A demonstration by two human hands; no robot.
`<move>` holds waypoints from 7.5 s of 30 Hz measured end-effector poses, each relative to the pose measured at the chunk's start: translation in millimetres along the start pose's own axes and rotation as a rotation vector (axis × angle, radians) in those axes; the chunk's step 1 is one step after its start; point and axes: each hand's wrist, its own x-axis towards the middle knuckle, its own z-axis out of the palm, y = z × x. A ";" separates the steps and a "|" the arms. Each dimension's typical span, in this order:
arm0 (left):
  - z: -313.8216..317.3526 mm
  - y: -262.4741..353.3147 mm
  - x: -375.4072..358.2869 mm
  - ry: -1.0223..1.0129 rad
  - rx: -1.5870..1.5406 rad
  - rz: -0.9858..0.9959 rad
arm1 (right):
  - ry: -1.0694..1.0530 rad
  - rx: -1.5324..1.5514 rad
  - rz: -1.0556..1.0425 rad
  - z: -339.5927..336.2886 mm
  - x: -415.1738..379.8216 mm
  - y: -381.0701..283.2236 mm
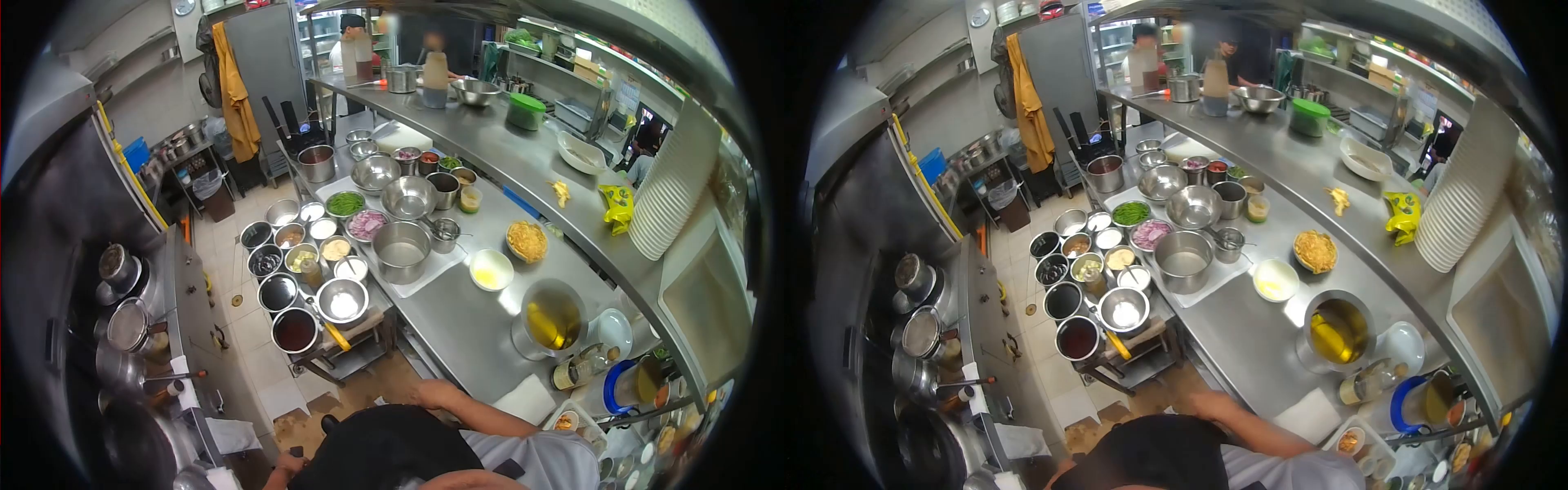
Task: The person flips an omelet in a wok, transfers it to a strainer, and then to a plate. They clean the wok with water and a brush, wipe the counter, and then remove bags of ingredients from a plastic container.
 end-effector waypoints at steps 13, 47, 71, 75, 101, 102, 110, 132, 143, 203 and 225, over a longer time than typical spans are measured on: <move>-44.4 -111.3 125.1 -0.107 -0.068 0.104 | 0.515 -0.105 0.281 -127.0 29.3 -103.6; -108.7 -112.8 161.7 -0.053 -0.086 0.133 | 1.207 -0.478 0.467 -345.1 29.1 -183.3; -96.5 -90.3 164.7 -0.049 -0.102 0.122 | 1.534 -0.464 0.199 -371.2 16.5 -200.4; -96.7 -94.9 165.5 -0.044 -0.105 0.126 | 1.219 0.218 -0.278 -345.9 9.8 -194.8; -79.2 -110.9 152.6 0.011 -0.203 0.044 | 0.742 0.324 -0.471 -396.4 90.0 -246.5; -79.5 -108.9 150.9 0.011 -0.210 0.039 | 0.692 0.192 -0.353 -360.9 96.0 -250.6; -68.6 -106.1 144.6 0.014 -0.218 -0.012 | 0.153 -0.099 0.108 -108.8 146.9 -203.7; -154.0 -23.8 179.8 0.212 -0.442 0.068 | 0.639 1.595 -0.830 -392.5 99.8 -306.6; -80.3 -98.6 166.8 -0.046 -0.026 -0.092 | 0.462 1.689 -0.476 -332.5 129.5 -237.2; -86.7 2.6 104.2 0.048 -0.503 -0.395 | 0.130 0.412 -0.361 -149.1 132.8 -108.2; -17.8 -16.2 41.5 0.135 -0.302 -0.309 | 0.399 0.777 -0.324 -235.2 148.5 -128.4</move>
